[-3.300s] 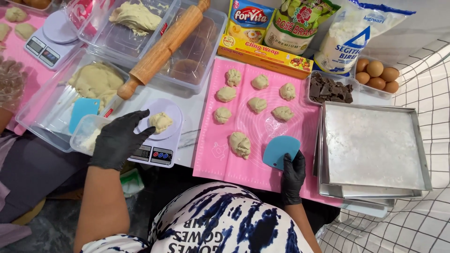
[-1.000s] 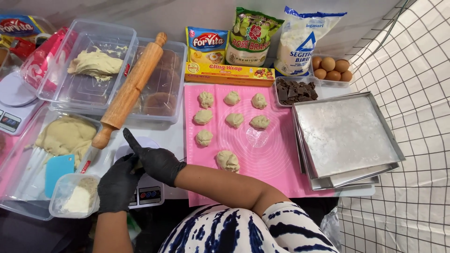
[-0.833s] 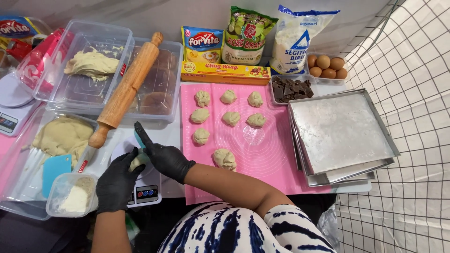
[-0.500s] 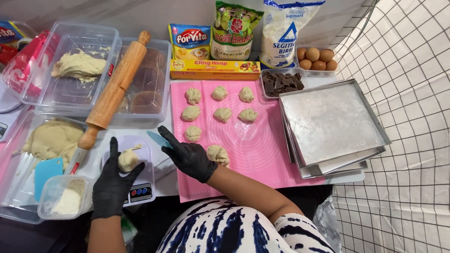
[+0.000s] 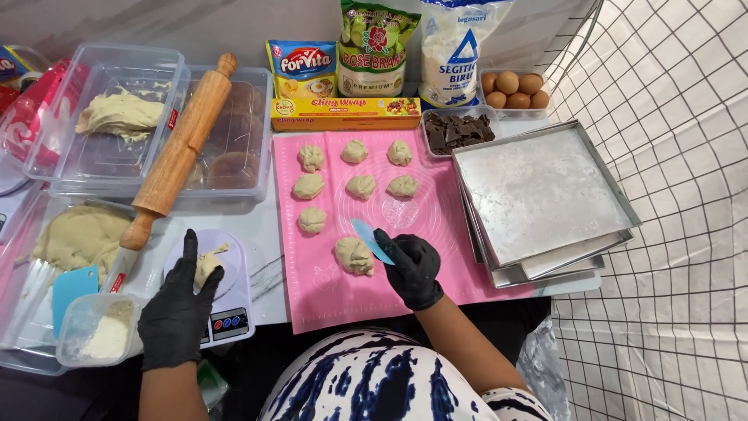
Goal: Cutting dough into small portions and weighing each piece on a digital scale before placing them on a mat.
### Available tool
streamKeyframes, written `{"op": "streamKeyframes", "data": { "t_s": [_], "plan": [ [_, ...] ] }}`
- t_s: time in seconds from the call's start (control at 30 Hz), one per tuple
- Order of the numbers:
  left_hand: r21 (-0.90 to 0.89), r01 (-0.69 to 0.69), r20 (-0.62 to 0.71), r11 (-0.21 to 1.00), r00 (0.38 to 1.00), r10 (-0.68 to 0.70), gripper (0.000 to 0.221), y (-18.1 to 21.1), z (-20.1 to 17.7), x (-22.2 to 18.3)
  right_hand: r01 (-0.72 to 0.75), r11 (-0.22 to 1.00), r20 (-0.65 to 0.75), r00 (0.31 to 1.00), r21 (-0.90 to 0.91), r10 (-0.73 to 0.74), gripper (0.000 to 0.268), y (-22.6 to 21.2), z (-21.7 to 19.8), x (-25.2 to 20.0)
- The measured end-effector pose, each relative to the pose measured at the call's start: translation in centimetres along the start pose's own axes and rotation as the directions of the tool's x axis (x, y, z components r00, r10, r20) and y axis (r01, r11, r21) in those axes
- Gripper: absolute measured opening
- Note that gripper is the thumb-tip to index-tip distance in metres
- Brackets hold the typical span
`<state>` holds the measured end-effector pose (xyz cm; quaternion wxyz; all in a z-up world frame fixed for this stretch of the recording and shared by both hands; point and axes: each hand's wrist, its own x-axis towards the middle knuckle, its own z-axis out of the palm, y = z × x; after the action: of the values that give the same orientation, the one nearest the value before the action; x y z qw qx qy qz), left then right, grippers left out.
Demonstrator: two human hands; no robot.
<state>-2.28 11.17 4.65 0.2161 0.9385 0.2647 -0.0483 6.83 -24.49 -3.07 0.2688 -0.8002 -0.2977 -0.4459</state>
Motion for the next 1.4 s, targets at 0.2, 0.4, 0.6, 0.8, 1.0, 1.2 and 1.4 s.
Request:
{"op": "streamKeyframes", "data": {
  "t_s": [0.2,0.4,0.6,0.8,1.0,1.2,1.4],
  "plan": [
    [0.470,-0.241,-0.435,0.849,0.774,0.460,0.056,-6.5,4.4,2.1,0.083,0.996,-0.082,0.993,-0.040,-0.086,0.054,1.2,-2.7,1.4],
    [0.299,-0.316,-0.496,0.900,0.755,0.430,0.050,-3.8,3.3,0.7,0.115,0.986,-0.148,0.980,-0.119,-0.132,0.043,1.2,-3.7,0.8],
    [0.119,-0.334,-0.363,0.935,0.862,0.354,0.058,-3.5,2.5,1.1,0.029,0.999,-0.058,0.998,-0.025,-0.030,0.047,1.3,-4.0,0.4],
    [0.197,-0.363,-0.313,0.911,0.857,0.409,0.098,-8.6,7.1,3.7,-0.466,0.624,0.008,0.805,0.628,0.593,0.028,1.2,-3.1,-2.1],
    [0.193,-0.395,-0.413,0.898,0.798,0.440,0.076,-5.6,7.8,5.5,-0.155,0.952,-0.074,0.981,0.264,0.181,0.028,5.3,0.1,-7.3],
    [0.456,-0.213,-0.459,0.864,0.776,0.433,0.056,-9.1,14.1,11.4,-0.255,0.933,-0.027,0.962,0.255,0.270,0.030,4.4,0.4,-8.8],
    [0.337,-0.301,-0.449,0.892,0.781,0.433,0.022,-9.5,14.6,12.8,-0.263,0.942,-0.044,0.960,0.208,0.278,0.029,4.8,1.1,-9.9]
  ]
}}
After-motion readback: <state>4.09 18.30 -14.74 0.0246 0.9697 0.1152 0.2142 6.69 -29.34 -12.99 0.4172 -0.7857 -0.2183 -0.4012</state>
